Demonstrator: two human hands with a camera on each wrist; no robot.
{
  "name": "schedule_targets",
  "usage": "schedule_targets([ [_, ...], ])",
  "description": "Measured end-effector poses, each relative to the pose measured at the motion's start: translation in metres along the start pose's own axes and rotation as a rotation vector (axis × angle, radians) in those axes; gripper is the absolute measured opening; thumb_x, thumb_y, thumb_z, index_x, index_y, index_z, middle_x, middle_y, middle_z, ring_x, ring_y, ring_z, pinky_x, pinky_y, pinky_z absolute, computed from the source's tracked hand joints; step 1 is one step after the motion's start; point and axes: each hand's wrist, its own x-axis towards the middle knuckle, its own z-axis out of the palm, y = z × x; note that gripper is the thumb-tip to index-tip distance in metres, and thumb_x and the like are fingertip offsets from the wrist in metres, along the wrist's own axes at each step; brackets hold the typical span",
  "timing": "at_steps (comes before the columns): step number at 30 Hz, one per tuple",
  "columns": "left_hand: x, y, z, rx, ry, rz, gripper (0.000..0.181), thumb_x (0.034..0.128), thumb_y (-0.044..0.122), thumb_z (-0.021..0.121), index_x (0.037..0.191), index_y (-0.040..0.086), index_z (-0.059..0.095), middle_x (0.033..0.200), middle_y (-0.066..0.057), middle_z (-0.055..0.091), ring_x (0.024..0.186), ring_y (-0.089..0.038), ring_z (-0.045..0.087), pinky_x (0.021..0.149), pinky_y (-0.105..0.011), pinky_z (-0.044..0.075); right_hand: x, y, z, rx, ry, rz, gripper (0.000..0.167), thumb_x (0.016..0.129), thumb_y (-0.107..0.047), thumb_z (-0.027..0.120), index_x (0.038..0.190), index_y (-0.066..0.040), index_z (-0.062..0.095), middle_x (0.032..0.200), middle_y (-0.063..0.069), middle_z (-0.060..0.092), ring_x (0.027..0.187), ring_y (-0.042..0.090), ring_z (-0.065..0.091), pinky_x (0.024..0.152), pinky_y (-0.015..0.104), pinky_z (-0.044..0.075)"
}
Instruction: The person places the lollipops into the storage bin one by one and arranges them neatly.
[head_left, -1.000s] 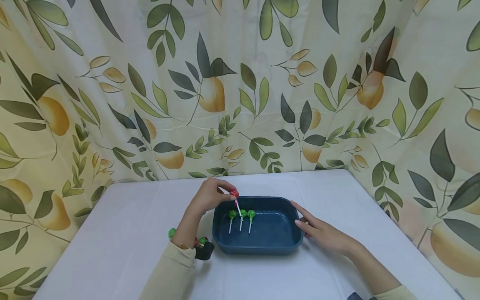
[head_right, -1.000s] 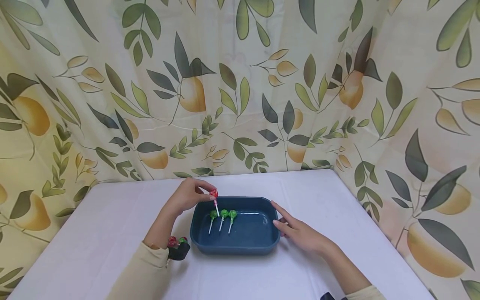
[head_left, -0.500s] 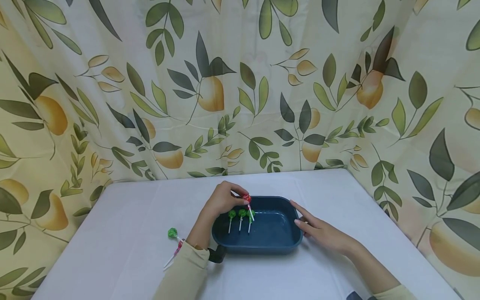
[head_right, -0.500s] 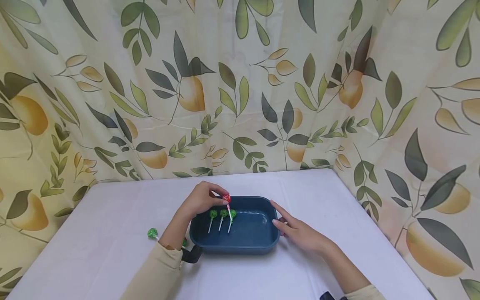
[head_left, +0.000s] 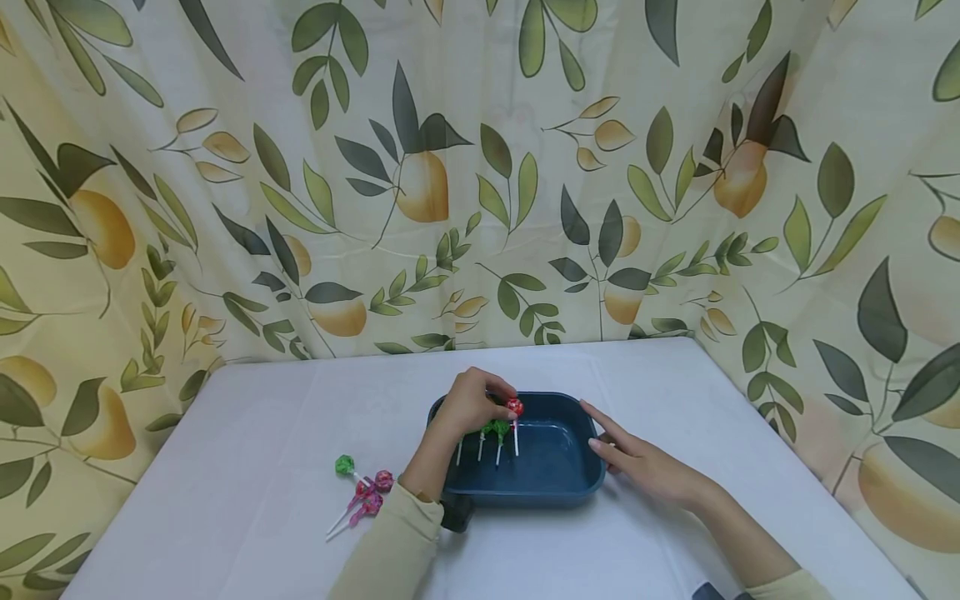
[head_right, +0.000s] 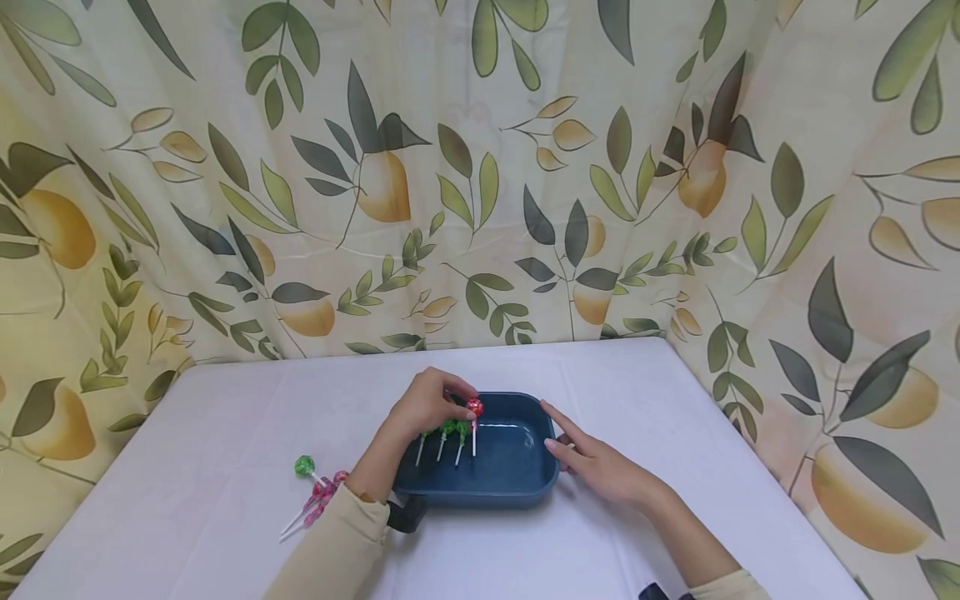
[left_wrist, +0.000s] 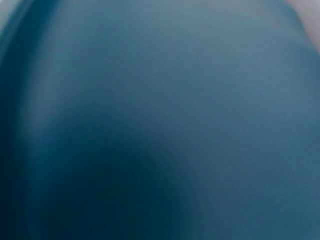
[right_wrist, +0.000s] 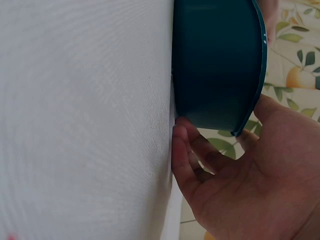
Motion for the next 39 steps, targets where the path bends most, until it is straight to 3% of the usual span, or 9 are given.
schedule_targets([
  [8,0.004,0.002,0.017,0.018,0.023,-0.080,0.016,0.0805,0.009,0.090,0.094,0.011,0.083,0.088,0.002,0.075,0.084,-0.013,0.065,0.075,-0.033,0.054,0.001,0.000,0.001,0.010,0.001,0.017,0.066,0.109,-0.046,0.050,0.165,-0.040,0.018,0.118,0.009,0.054,0.102,0.025,0.056,0.088,0.047,0.045],
  [14,0.005,-0.001,0.029,0.099,0.068,-0.131,0.016,0.0794,0.013,0.092,0.093,0.014,0.084,0.086,0.005,0.075,0.076,-0.011,0.063,0.064,-0.030,0.050,0.000,0.001,0.001,0.008,0.004,0.025,0.064,0.109,-0.046,0.050,0.165,-0.042,0.018,0.121,0.009,0.054,0.103,0.025,0.057,0.089,0.047,0.045],
  [23,0.004,-0.001,0.036,0.149,0.121,-0.188,0.018,0.0777,0.015,0.093,0.093,0.016,0.084,0.081,0.006,0.074,0.074,-0.011,0.065,0.061,-0.032,0.048,-0.002,-0.002,-0.001,0.008,0.003,0.000,0.064,0.110,-0.044,0.049,0.165,-0.041,0.018,0.121,0.009,0.053,0.103,0.024,0.057,0.091,0.046,0.046],
  [32,0.004,-0.005,0.041,0.203,0.096,-0.149,0.017,0.0778,0.014,0.093,0.092,0.015,0.084,0.083,0.006,0.075,0.081,-0.014,0.066,0.071,-0.036,0.052,-0.001,0.001,0.000,0.015,0.003,0.017,0.064,0.109,-0.046,0.051,0.164,-0.043,0.019,0.123,0.009,0.053,0.103,0.024,0.058,0.091,0.047,0.046],
  [39,0.005,-0.008,0.044,0.176,0.072,-0.157,0.015,0.0798,0.012,0.091,0.092,0.012,0.083,0.085,0.003,0.076,0.079,-0.013,0.065,0.073,-0.035,0.054,-0.001,0.000,0.000,-0.004,0.004,0.016,0.064,0.109,-0.047,0.050,0.164,-0.043,0.019,0.122,0.009,0.054,0.102,0.024,0.058,0.089,0.047,0.046],
])
